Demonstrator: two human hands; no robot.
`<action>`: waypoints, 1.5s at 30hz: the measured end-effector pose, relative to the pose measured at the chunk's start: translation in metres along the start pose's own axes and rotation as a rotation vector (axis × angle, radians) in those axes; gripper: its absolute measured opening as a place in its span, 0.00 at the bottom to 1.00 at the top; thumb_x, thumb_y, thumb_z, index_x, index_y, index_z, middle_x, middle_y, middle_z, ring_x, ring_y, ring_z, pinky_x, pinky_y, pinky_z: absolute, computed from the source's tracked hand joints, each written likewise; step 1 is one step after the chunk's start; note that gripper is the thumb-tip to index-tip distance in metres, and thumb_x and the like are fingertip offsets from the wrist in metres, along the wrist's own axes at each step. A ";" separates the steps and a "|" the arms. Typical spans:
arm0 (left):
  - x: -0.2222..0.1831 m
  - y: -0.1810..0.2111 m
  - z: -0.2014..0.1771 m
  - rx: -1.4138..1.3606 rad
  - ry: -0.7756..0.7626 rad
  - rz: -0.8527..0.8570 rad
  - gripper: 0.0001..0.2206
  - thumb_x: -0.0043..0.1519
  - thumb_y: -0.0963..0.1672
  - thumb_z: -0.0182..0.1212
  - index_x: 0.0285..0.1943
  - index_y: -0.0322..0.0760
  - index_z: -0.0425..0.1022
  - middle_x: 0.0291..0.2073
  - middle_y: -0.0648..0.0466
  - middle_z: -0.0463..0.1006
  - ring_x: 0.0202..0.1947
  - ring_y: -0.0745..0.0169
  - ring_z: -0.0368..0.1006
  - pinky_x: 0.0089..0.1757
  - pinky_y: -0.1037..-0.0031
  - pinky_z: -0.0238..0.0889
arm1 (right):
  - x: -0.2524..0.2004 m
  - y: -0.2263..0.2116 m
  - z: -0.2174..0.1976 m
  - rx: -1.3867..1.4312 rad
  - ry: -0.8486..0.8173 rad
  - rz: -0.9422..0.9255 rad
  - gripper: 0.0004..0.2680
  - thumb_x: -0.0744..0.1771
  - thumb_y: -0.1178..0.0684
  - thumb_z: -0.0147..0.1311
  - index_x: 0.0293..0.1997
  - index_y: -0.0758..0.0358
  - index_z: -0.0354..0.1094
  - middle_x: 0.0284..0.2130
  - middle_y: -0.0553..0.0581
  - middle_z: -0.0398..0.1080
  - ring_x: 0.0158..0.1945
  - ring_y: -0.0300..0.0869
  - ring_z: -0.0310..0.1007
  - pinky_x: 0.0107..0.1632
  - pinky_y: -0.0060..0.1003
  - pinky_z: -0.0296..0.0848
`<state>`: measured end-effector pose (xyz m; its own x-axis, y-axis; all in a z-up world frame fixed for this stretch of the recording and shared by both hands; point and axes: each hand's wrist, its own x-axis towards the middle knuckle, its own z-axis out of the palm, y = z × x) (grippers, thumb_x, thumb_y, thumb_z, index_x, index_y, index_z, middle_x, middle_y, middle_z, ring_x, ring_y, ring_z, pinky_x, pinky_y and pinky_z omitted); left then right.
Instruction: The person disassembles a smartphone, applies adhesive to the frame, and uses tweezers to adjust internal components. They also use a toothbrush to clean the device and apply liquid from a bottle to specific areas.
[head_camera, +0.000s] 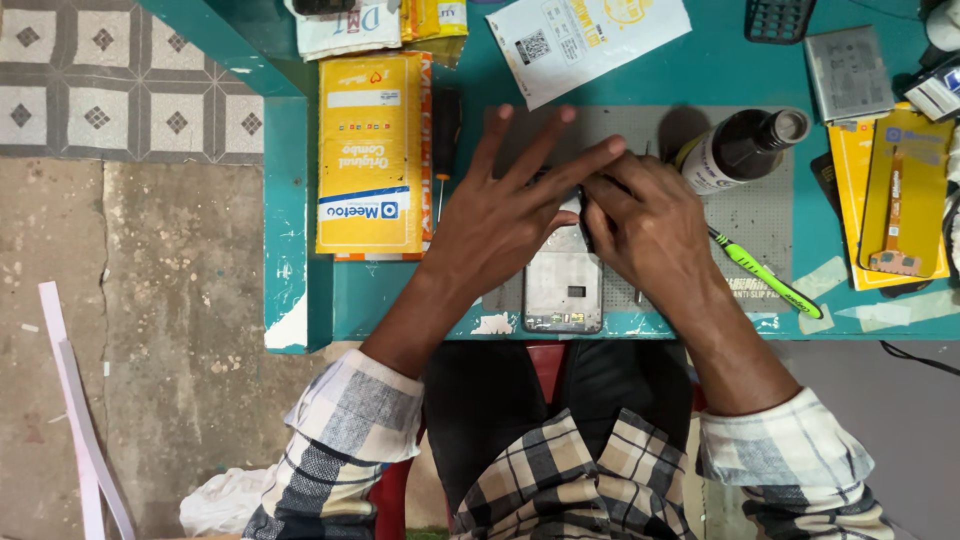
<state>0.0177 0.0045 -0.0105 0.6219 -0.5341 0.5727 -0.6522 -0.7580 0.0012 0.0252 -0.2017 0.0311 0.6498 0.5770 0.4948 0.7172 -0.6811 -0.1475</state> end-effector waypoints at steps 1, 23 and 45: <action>-0.002 0.000 0.001 -0.016 -0.003 -0.007 0.15 0.70 0.48 0.63 0.64 0.44 0.80 0.80 0.66 0.42 0.81 0.55 0.34 0.76 0.42 0.29 | 0.000 -0.001 -0.001 0.012 0.002 0.003 0.10 0.64 0.64 0.62 0.48 0.68 0.76 0.44 0.61 0.73 0.46 0.52 0.74 0.50 0.46 0.74; 0.002 -0.003 -0.001 -0.033 -0.077 0.026 0.27 0.73 0.51 0.61 0.81 0.54 0.58 0.82 0.74 0.38 0.83 0.58 0.31 0.76 0.42 0.27 | -0.002 0.003 0.001 -0.015 -0.046 0.030 0.06 0.63 0.63 0.63 0.42 0.69 0.76 0.40 0.63 0.73 0.46 0.54 0.75 0.49 0.49 0.74; -0.003 -0.003 0.009 -0.078 -0.073 -0.022 0.27 0.71 0.51 0.61 0.81 0.54 0.62 0.82 0.70 0.38 0.82 0.56 0.32 0.75 0.40 0.27 | 0.007 -0.001 -0.002 -0.144 -0.091 -0.008 0.06 0.64 0.60 0.64 0.42 0.68 0.77 0.35 0.59 0.73 0.39 0.49 0.74 0.38 0.45 0.72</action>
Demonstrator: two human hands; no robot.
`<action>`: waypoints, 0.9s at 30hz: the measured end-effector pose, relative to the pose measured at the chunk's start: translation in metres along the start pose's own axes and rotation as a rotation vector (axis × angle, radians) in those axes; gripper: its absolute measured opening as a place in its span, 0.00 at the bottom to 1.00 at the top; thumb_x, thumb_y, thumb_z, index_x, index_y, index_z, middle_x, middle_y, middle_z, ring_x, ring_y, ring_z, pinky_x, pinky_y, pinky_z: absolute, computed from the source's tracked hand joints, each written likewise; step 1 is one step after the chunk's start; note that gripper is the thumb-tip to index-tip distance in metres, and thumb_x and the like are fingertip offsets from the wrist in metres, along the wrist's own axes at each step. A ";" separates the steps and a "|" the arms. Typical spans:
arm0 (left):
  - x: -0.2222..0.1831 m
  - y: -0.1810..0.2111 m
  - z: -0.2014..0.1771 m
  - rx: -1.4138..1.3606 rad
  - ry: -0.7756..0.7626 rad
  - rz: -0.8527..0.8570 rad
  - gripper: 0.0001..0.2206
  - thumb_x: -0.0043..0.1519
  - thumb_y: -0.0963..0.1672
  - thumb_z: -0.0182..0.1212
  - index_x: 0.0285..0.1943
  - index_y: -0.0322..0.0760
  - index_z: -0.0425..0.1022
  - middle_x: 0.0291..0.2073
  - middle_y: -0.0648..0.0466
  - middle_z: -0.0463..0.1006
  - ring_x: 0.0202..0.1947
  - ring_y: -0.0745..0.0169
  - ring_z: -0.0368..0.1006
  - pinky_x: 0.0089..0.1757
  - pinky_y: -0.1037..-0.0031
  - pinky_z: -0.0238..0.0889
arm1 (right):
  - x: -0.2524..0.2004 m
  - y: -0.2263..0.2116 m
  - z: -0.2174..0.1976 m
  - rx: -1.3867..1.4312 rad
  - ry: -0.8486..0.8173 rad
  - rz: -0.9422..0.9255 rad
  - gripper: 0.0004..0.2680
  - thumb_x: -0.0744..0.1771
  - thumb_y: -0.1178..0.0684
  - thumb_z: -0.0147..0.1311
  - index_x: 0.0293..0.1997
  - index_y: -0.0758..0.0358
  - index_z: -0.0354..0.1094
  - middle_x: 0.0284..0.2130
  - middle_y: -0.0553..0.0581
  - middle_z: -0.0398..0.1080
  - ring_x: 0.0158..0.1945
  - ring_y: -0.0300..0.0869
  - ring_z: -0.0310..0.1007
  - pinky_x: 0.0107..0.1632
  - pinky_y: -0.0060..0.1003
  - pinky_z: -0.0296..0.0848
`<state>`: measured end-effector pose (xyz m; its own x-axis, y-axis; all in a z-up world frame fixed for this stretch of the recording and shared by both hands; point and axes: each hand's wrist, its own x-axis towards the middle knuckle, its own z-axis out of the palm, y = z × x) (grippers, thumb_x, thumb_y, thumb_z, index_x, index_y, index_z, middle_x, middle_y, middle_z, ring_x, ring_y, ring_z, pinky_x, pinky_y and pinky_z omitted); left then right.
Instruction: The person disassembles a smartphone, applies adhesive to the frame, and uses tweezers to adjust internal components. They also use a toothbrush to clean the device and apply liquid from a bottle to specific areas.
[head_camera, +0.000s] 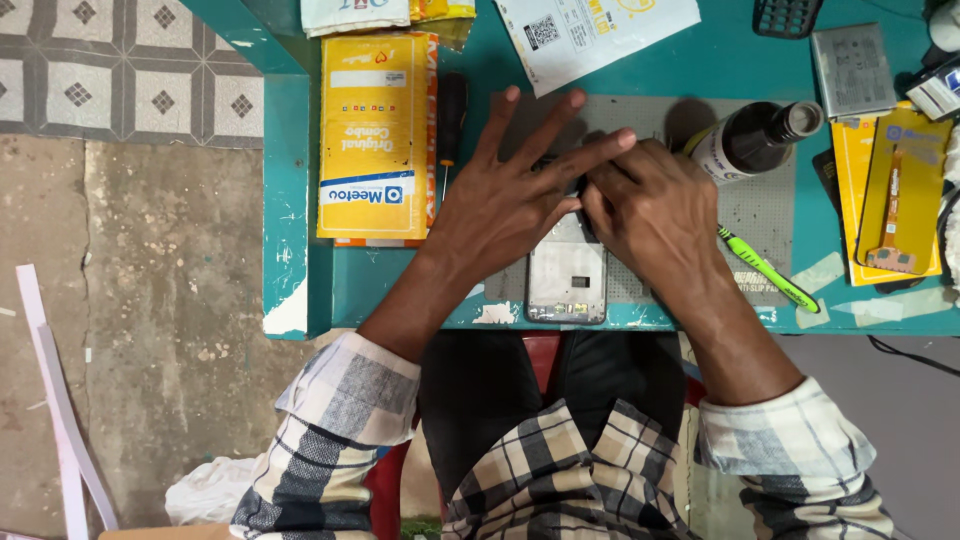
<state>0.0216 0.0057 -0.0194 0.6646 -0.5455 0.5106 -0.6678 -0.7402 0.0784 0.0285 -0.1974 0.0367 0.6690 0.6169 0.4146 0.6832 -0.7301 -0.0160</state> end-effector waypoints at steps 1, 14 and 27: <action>0.000 -0.001 0.000 0.023 0.015 0.011 0.25 0.71 0.51 0.62 0.78 0.53 0.66 0.82 0.70 0.39 0.82 0.56 0.31 0.75 0.40 0.27 | 0.000 0.000 0.000 -0.012 -0.004 -0.007 0.06 0.63 0.60 0.64 0.42 0.68 0.77 0.35 0.59 0.73 0.38 0.48 0.74 0.38 0.44 0.72; 0.002 0.006 -0.015 0.010 0.043 -0.011 0.22 0.64 0.52 0.66 0.66 0.45 0.80 0.81 0.69 0.47 0.81 0.55 0.36 0.74 0.41 0.32 | -0.021 -0.013 -0.022 0.286 0.148 0.174 0.08 0.67 0.67 0.57 0.50 0.73 0.75 0.50 0.64 0.75 0.54 0.54 0.75 0.57 0.46 0.75; 0.000 0.004 -0.011 0.022 0.050 -0.017 0.20 0.61 0.51 0.68 0.59 0.41 0.83 0.81 0.69 0.47 0.81 0.53 0.38 0.74 0.39 0.32 | -0.010 -0.017 -0.010 0.110 0.027 0.049 0.11 0.64 0.63 0.60 0.51 0.70 0.75 0.49 0.61 0.72 0.53 0.52 0.71 0.53 0.47 0.70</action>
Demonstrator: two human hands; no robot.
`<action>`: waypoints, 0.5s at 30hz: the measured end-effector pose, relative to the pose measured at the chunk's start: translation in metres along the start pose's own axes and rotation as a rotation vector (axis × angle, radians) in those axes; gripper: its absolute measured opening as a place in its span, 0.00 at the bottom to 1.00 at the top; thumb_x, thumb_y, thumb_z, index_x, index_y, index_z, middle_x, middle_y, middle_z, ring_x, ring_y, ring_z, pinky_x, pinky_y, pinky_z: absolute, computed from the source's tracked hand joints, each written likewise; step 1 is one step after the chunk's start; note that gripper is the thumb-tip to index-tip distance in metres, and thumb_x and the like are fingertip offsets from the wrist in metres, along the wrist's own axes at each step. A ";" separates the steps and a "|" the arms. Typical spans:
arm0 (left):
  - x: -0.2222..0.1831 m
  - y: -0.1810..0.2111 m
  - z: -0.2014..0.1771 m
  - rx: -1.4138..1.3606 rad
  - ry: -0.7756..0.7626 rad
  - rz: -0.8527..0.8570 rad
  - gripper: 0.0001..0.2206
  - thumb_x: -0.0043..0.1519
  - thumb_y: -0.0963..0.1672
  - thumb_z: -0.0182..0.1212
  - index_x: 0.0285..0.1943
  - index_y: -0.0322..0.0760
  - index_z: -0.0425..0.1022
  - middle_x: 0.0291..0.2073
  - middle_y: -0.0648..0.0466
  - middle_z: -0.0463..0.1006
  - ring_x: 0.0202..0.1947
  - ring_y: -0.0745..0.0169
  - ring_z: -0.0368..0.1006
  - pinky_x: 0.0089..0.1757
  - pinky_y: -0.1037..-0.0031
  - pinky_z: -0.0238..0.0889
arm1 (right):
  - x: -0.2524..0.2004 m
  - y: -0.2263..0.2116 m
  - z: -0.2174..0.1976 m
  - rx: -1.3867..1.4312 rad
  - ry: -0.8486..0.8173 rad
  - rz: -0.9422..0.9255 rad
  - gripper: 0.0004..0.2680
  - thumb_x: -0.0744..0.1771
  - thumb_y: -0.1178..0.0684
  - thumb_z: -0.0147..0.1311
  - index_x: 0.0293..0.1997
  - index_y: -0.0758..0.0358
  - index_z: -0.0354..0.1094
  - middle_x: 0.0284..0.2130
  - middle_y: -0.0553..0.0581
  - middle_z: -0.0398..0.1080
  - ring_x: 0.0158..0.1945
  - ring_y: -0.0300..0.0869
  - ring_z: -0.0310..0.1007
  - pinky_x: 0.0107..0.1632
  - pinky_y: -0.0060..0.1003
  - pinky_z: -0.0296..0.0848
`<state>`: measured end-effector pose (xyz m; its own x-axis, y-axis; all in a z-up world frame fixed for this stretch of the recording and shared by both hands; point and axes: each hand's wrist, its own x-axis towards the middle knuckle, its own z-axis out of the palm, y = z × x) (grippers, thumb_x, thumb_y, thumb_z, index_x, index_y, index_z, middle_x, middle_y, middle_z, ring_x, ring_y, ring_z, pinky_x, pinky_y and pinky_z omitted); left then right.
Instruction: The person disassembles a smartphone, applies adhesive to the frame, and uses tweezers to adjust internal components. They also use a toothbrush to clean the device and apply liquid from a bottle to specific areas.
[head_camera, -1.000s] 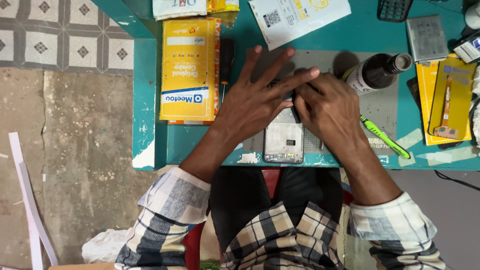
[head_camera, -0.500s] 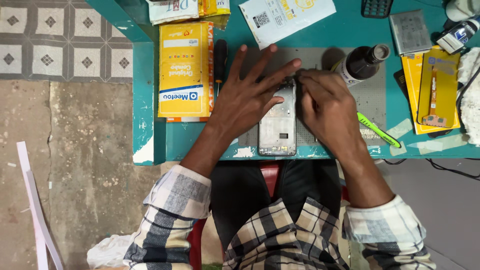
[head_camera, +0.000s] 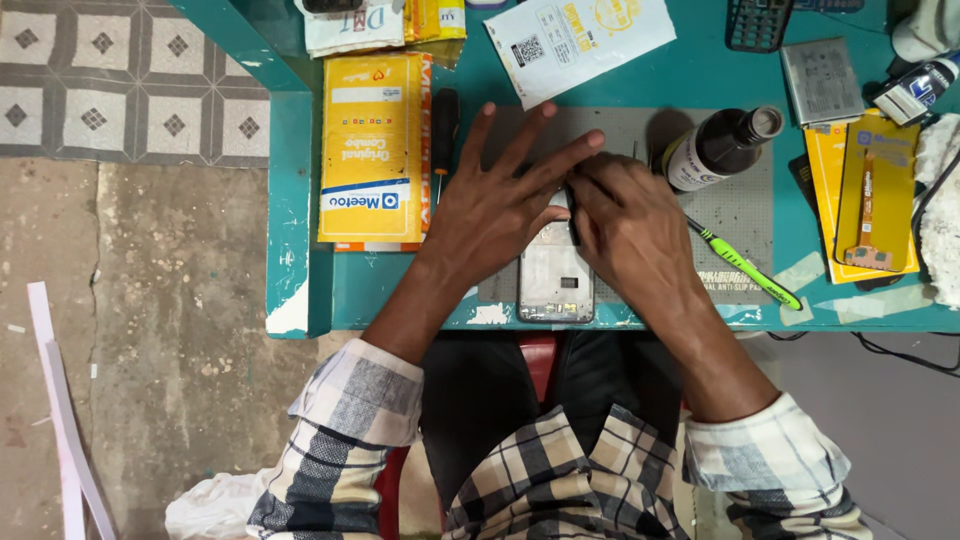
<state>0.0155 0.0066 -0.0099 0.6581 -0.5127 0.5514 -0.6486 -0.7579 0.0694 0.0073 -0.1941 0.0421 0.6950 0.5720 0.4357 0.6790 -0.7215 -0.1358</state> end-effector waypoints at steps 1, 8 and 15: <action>0.000 0.000 0.000 0.000 -0.014 -0.003 0.18 0.61 0.51 0.69 0.56 0.41 0.84 0.81 0.69 0.47 0.81 0.53 0.38 0.74 0.39 0.32 | 0.001 0.001 0.001 -0.019 -0.008 0.000 0.11 0.64 0.63 0.60 0.51 0.69 0.75 0.48 0.60 0.72 0.53 0.52 0.71 0.52 0.46 0.70; 0.000 0.000 0.001 -0.007 -0.034 -0.006 0.14 0.60 0.50 0.70 0.48 0.40 0.85 0.81 0.69 0.47 0.81 0.53 0.37 0.73 0.38 0.32 | 0.003 0.000 -0.001 -0.123 -0.004 -0.014 0.12 0.63 0.60 0.62 0.51 0.65 0.77 0.46 0.56 0.73 0.53 0.48 0.70 0.51 0.46 0.66; 0.000 0.002 0.001 0.033 0.024 0.015 0.19 0.62 0.52 0.68 0.57 0.40 0.83 0.81 0.70 0.46 0.81 0.55 0.36 0.74 0.40 0.33 | 0.004 0.000 0.002 -0.172 0.039 -0.008 0.10 0.63 0.58 0.62 0.48 0.62 0.78 0.45 0.53 0.73 0.52 0.47 0.69 0.48 0.46 0.64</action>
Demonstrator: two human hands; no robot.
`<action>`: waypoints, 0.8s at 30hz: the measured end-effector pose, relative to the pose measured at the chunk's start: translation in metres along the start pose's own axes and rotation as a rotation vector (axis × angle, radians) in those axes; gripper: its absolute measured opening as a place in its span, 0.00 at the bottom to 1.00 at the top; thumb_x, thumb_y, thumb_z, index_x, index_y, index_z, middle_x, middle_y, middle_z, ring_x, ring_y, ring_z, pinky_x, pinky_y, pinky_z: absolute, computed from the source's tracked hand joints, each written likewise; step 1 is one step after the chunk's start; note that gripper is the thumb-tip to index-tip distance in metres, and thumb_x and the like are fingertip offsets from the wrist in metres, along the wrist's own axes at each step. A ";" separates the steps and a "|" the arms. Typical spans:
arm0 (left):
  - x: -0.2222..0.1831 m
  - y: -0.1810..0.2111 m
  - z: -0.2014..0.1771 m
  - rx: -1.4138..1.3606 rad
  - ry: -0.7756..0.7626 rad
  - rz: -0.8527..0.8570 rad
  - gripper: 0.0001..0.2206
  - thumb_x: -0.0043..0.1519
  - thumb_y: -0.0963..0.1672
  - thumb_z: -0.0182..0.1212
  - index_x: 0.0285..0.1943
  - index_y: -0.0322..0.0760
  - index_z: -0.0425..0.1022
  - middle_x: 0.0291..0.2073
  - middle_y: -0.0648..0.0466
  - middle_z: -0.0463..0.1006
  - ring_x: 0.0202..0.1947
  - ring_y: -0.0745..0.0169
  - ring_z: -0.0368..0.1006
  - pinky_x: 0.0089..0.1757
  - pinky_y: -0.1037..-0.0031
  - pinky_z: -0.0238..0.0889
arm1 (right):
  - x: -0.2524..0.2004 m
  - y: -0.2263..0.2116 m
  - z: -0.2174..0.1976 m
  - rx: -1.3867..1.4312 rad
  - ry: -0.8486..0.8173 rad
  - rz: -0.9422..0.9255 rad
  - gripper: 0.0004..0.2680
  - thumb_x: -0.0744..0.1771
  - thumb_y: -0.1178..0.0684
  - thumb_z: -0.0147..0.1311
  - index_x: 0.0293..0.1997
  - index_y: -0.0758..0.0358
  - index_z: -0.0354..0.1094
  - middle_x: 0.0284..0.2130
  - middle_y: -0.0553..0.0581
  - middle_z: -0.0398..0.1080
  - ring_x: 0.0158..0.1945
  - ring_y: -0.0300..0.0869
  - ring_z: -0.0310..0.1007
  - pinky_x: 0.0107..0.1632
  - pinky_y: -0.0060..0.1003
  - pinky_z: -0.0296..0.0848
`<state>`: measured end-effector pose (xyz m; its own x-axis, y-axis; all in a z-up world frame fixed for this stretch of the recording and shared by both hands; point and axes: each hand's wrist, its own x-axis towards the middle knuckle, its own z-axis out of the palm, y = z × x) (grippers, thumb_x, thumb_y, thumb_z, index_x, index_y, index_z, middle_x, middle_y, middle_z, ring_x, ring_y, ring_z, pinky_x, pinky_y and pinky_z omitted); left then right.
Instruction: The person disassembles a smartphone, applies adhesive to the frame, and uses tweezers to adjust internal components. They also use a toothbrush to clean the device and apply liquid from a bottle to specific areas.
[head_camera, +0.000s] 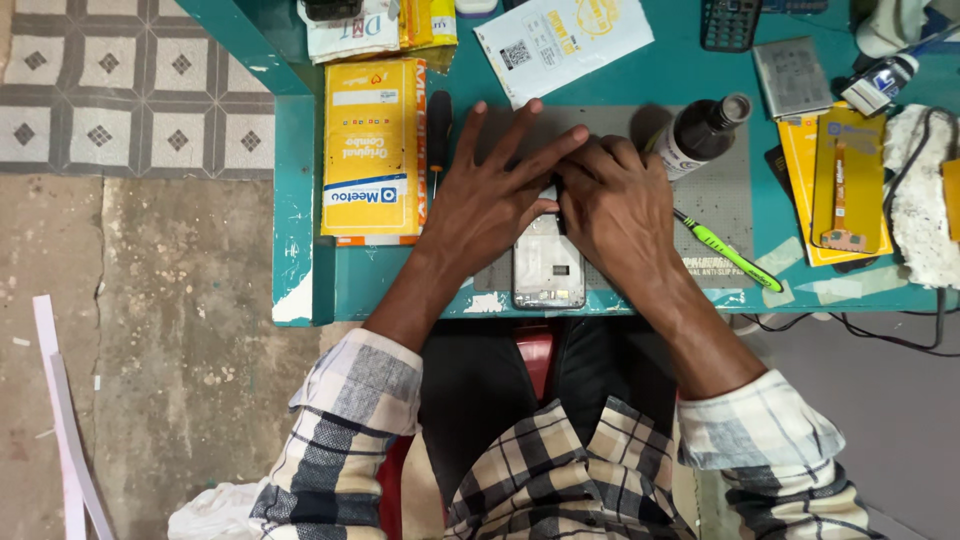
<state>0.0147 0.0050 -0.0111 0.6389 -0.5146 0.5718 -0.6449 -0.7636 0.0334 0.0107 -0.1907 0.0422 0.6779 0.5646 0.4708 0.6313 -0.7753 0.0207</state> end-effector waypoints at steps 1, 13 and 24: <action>0.000 0.001 0.000 -0.007 0.004 -0.002 0.20 0.62 0.52 0.68 0.57 0.39 0.83 0.81 0.69 0.47 0.81 0.55 0.36 0.73 0.40 0.33 | 0.000 0.000 0.000 0.012 0.007 0.008 0.09 0.63 0.58 0.62 0.47 0.61 0.78 0.45 0.53 0.73 0.51 0.48 0.69 0.48 0.46 0.65; 0.001 0.010 -0.015 -0.093 0.043 -0.032 0.19 0.61 0.52 0.68 0.56 0.39 0.83 0.78 0.66 0.52 0.79 0.55 0.43 0.71 0.41 0.38 | -0.007 -0.002 -0.013 0.371 0.044 0.102 0.10 0.65 0.64 0.58 0.50 0.66 0.77 0.47 0.61 0.73 0.54 0.55 0.70 0.57 0.49 0.71; -0.002 0.010 -0.009 -0.052 0.017 -0.062 0.18 0.63 0.53 0.66 0.56 0.41 0.83 0.77 0.65 0.55 0.77 0.56 0.46 0.70 0.42 0.40 | -0.083 -0.020 -0.056 0.393 0.329 0.302 0.13 0.66 0.71 0.55 0.55 0.68 0.75 0.47 0.63 0.74 0.54 0.52 0.74 0.54 0.42 0.75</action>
<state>0.0034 0.0016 -0.0042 0.6712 -0.4600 0.5813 -0.6256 -0.7722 0.1114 -0.0789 -0.2379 0.0519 0.7367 0.1691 0.6547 0.5632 -0.6893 -0.4557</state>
